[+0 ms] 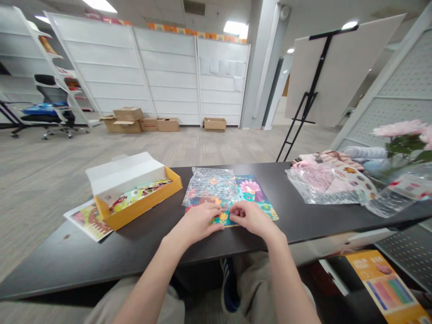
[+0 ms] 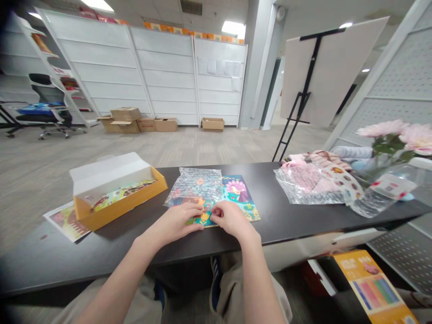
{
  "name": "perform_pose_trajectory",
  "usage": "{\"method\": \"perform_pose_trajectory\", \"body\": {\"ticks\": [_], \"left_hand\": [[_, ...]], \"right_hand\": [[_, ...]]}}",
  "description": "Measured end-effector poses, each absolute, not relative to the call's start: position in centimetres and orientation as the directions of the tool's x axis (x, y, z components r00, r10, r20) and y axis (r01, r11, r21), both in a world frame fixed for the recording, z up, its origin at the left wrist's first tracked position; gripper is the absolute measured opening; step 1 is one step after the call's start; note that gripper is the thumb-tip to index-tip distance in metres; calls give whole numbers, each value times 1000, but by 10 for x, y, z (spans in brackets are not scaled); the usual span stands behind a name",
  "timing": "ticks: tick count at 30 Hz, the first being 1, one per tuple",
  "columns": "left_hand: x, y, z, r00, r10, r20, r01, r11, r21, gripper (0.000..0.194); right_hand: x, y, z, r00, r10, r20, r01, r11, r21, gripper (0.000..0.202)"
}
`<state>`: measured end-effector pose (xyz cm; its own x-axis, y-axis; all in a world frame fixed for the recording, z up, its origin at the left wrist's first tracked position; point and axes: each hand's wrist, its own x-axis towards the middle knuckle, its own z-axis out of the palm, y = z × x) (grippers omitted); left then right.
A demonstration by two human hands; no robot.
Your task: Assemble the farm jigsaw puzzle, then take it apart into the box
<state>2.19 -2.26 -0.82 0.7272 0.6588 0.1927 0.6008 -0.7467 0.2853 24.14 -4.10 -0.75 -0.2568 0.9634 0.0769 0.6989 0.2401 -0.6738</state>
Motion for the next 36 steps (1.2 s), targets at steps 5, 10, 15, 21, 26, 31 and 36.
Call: {"method": "perform_pose_trajectory", "body": {"ticks": [5,10,15,21,26,31,36], "left_hand": [[20,-25,-17,705,669,234,604,-740,295,38],[21,-28,-22,693,676,250,625,-736,260,40],[23,-31,-22,699,672,244,649,-740,177,39],[28,-35,-18,700,666,258,664,-740,109,32],[32,-38,-19,693,676,251,693,-720,26,36],[37,-43,-26,707,659,256,700,-705,-117,35],[39,-47,-31,689,664,292,717,-684,-134,37]], "right_hand": [[242,-40,-9,-252,961,113,736,266,-623,6],[241,-41,-8,-263,959,105,735,270,-622,6],[242,-40,-11,-262,959,108,720,269,-639,6],[245,-38,-18,-270,954,134,727,293,-621,8],[243,-40,-15,-265,957,119,721,279,-635,7],[243,-40,-18,-259,959,117,707,271,-653,7],[245,-42,-18,-258,957,129,699,278,-659,11]]}}
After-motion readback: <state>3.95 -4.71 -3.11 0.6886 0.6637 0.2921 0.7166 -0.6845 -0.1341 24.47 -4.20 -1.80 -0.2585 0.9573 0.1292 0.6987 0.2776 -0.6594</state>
